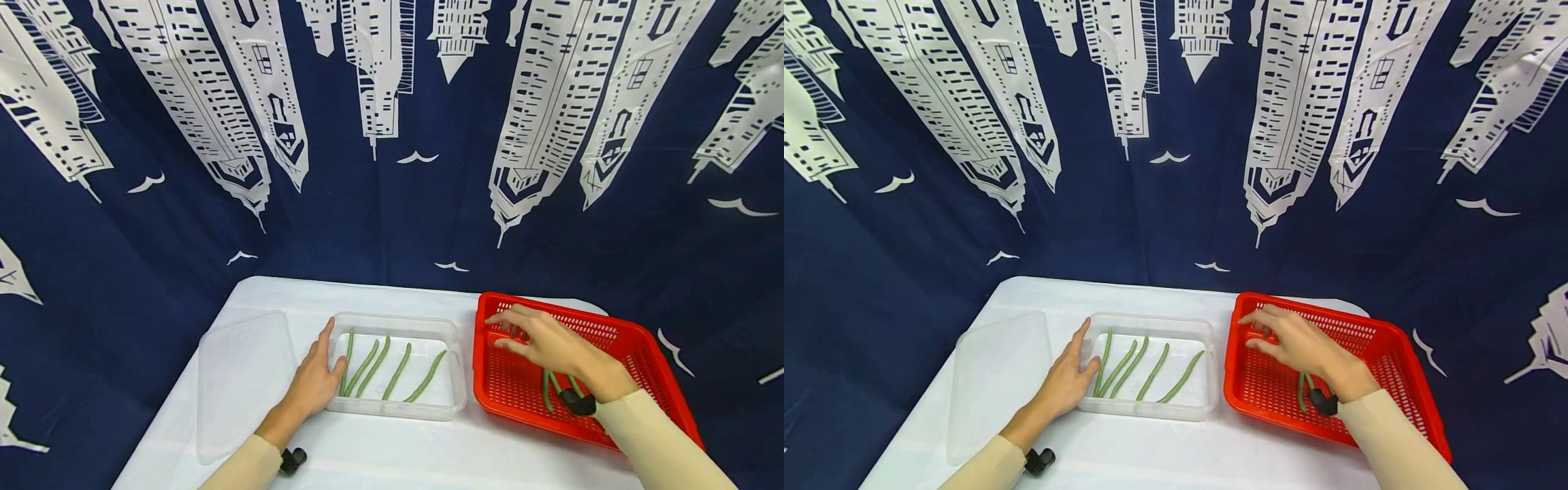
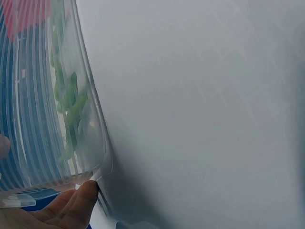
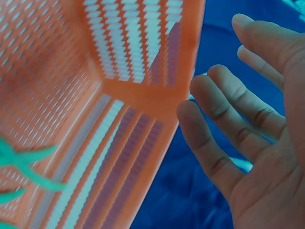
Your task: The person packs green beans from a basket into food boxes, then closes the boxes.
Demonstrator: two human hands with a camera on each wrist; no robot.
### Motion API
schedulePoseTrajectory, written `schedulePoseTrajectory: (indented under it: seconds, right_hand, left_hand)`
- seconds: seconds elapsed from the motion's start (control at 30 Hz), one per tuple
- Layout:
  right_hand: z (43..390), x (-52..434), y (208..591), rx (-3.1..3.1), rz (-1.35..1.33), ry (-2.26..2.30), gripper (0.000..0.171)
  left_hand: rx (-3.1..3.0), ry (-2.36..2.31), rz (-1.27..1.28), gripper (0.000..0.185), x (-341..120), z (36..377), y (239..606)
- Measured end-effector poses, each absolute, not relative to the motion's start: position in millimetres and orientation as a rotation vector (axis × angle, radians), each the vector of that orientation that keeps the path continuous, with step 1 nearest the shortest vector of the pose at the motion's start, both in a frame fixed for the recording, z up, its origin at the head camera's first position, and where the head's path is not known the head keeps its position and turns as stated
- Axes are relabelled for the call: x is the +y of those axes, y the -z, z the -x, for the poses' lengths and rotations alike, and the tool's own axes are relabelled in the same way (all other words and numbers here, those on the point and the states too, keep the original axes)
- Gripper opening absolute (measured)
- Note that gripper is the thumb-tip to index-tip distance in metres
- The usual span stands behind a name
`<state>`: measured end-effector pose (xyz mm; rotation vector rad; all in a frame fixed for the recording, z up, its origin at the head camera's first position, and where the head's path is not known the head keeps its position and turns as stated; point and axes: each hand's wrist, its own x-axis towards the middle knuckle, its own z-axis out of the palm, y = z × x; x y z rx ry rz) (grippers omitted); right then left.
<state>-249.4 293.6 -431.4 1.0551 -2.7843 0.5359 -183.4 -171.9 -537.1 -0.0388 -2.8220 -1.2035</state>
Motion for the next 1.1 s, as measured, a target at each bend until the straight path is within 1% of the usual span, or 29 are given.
schedulePoseTrajectory:
  seconds: [0.27, 0.47, 0.63, 0.87, 1.1]
  right_hand:
    - [252, 337, 444, -2.897, -0.886, -0.574, 0.053]
    - [255, 369, 462, -2.922, -0.852, -0.607, 0.055]
    - [256, 393, 475, -2.962, -0.829, -0.603, 0.060]
    - [258, 414, 486, -3.080, -0.757, -0.652, 0.071]
    - [257, 422, 495, -3.143, -0.748, -0.750, 0.078]
  left_hand:
    - [-2.826, 1.207, 0.038, 0.085, -172, 184, 536]
    - [-2.834, 1.196, 0.033, 0.085, -172, 183, 537]
    - [-2.833, 1.195, 0.034, 0.085, -171, 184, 538]
    - [-2.824, 1.214, 0.036, 0.085, -173, 185, 537]
    - [-2.822, 1.205, 0.022, 0.085, -172, 185, 541]
